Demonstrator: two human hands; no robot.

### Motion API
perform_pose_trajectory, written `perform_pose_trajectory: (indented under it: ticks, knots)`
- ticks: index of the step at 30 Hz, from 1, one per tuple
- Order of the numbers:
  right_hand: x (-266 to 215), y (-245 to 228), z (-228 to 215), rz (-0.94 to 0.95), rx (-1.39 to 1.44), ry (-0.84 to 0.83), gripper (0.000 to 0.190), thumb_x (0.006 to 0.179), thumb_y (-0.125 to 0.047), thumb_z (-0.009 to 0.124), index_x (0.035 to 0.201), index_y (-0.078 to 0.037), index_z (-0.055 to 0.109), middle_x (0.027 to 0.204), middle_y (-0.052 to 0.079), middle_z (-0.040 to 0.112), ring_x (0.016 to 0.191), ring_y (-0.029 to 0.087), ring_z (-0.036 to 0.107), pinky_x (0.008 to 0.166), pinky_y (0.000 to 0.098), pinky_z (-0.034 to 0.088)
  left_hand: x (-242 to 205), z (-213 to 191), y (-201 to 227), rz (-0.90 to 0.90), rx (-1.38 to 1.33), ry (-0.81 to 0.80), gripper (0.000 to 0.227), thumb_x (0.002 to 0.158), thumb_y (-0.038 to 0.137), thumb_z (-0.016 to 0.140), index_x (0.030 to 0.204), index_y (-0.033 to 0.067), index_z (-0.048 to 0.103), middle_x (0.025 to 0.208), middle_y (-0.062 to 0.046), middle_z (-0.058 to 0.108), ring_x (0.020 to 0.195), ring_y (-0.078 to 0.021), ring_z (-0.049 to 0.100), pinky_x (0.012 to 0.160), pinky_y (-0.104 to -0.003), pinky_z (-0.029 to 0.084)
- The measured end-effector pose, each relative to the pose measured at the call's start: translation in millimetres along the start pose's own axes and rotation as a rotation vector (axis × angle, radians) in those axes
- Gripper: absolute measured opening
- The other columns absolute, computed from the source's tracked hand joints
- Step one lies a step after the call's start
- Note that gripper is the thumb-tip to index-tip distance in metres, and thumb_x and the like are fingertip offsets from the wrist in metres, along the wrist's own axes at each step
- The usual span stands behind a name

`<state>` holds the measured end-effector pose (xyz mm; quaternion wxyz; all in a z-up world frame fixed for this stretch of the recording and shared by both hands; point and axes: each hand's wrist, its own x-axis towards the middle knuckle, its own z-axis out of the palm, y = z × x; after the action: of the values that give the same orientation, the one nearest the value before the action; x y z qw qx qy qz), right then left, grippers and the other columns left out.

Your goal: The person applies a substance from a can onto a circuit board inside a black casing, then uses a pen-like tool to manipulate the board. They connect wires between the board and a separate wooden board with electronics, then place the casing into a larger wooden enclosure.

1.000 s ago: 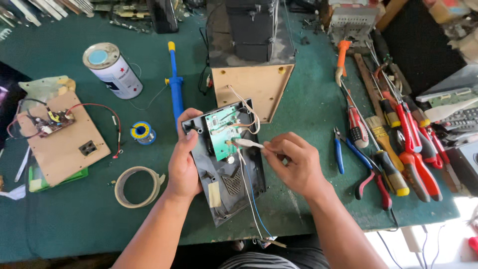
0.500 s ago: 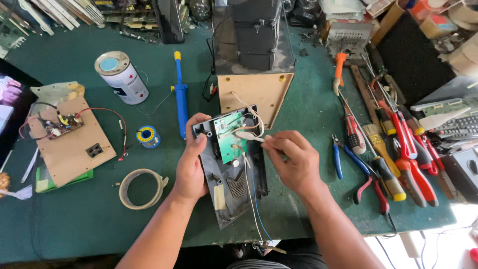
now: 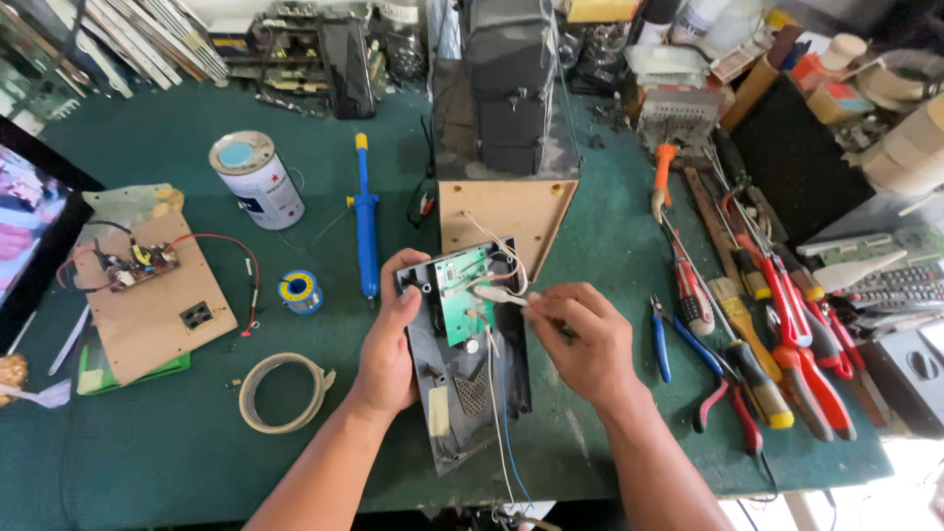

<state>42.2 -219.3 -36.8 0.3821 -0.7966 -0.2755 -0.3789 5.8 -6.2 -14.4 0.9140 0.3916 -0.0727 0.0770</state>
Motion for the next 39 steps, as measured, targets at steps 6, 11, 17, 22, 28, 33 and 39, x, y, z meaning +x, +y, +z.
perform_pose_trajectory:
  ticks: [6, 11, 17, 22, 28, 33, 39]
  knots:
    - [6, -14, 2, -0.038, 0.066, -0.015, 0.009, 0.088, -0.008, 0.085, 0.085, -0.011, 0.077, 0.091, 0.004, 0.077, 0.069, 0.025, 0.075, 0.063, 0.0356, 0.063, -5, 11, 5, 0.000, 0.014, 0.016, 0.049, 0.100, 0.034, 0.061, 0.139, 0.0076, 0.047, 0.110, -0.008, 0.057, 0.093, -0.0178, 0.061, 0.085, -0.036, 0.057]
    - [-7, -4, 3, 0.008, 0.058, -0.022, 0.011, 0.086, -0.011, 0.087, 0.084, -0.013, 0.077, 0.087, 0.002, 0.076, 0.062, 0.022, 0.073, 0.060, 0.0310, 0.062, -3, 4, 2, 0.006, 0.010, 0.027, 0.048, 0.101, 0.034, 0.061, 0.139, 0.0075, 0.048, 0.109, -0.008, 0.056, 0.093, -0.0175, 0.060, 0.086, -0.035, 0.057]
    - [-20, 3, 0, 0.050, 0.072, -0.044, 0.012, 0.088, -0.007, 0.085, 0.081, -0.010, 0.075, 0.083, 0.006, 0.075, 0.056, 0.025, 0.068, 0.053, 0.0337, 0.057, -3, 6, 9, 0.017, 0.012, 0.046, 0.045, 0.102, 0.033, 0.059, 0.138, 0.0079, 0.050, 0.108, -0.009, 0.058, 0.092, -0.0166, 0.059, 0.085, -0.033, 0.056]
    - [-15, 11, -3, 0.044, 0.063, -0.056, 0.012, 0.083, -0.009, 0.087, 0.081, -0.010, 0.076, 0.081, 0.006, 0.076, 0.052, 0.023, 0.067, 0.049, 0.0338, 0.055, 0, 5, 12, 0.042, 0.025, 0.058, 0.044, 0.103, 0.032, 0.060, 0.137, 0.0069, 0.051, 0.105, -0.010, 0.059, 0.091, -0.0171, 0.058, 0.084, -0.034, 0.054]
    - [-24, 28, -24, 0.074, 0.089, -0.043, 0.011, 0.082, -0.008, 0.089, 0.086, -0.011, 0.079, 0.080, 0.005, 0.074, 0.048, 0.019, 0.059, 0.046, 0.0281, 0.050, -4, 6, 10, 0.048, 0.025, 0.074, 0.043, 0.102, 0.034, 0.061, 0.135, 0.0086, 0.052, 0.109, -0.006, 0.057, 0.096, -0.0154, 0.058, 0.088, -0.033, 0.053]
    - [-7, -1, -12, -0.015, 0.047, -0.082, 0.009, 0.086, -0.009, 0.088, 0.085, -0.011, 0.080, 0.084, 0.009, 0.076, 0.058, 0.028, 0.068, 0.055, 0.0358, 0.057, -1, 4, 12, 0.034, 0.036, 0.009, 0.043, 0.103, 0.034, 0.061, 0.138, 0.0098, 0.053, 0.107, -0.005, 0.055, 0.098, -0.0141, 0.057, 0.091, -0.031, 0.051]
    - [-7, -12, -3, -0.097, 0.104, -0.150, 0.007, 0.087, -0.005, 0.084, 0.090, -0.009, 0.080, 0.091, 0.008, 0.077, 0.065, 0.029, 0.071, 0.062, 0.0377, 0.060, 1, 13, 20, 0.065, 0.063, 0.025, 0.044, 0.103, 0.036, 0.060, 0.137, 0.0084, 0.052, 0.108, -0.003, 0.052, 0.099, -0.0133, 0.053, 0.091, -0.030, 0.048]
